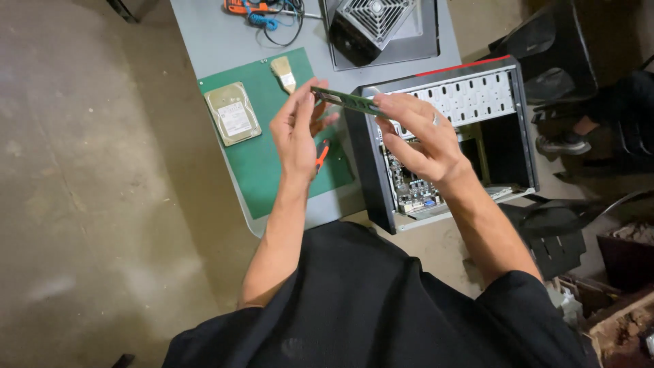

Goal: Fastening a motherboard into a computer case with a screwdriver and inspecting a RAM module.

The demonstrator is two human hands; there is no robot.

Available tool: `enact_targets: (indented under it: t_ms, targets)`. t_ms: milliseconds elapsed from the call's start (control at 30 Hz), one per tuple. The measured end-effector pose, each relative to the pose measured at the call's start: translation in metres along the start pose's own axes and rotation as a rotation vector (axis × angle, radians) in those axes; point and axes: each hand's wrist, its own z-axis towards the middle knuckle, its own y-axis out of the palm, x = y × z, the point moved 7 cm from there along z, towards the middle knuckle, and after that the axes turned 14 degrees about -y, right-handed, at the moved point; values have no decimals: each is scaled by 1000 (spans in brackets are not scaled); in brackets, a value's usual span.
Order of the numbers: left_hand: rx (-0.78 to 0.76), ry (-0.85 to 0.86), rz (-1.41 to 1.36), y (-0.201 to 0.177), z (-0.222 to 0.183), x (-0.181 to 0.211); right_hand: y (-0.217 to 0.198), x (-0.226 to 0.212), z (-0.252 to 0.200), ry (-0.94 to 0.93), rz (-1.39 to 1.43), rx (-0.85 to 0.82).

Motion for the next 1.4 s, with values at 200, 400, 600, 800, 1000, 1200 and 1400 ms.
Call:
enact_targets:
  t_ms: [200,400,600,800,1000,1200,1400]
  targets:
    - [-39,-26,-470,37,-33,-12,-11,-8,-17,45,-89,1]
    - [32,394,-343,65,-76,12,-26,-12,-20,217,15,256]
    - [-17,905,-187,86,-115,18,-59,-42,-44,223,185,715]
    - [-139,1189,-198,107,-142,26,-84,-62,-50,199,332,1030]
    - [-155,1357,-325,120,-153,22,-112,-77,-65,497,502,1157]
    - [-55,1411,-421,129,-167,22,-127,-71,-25,533,262,1075]
    - [-125,1386,-353,128,-181,28,-138,-84,-46,534,429,1204]
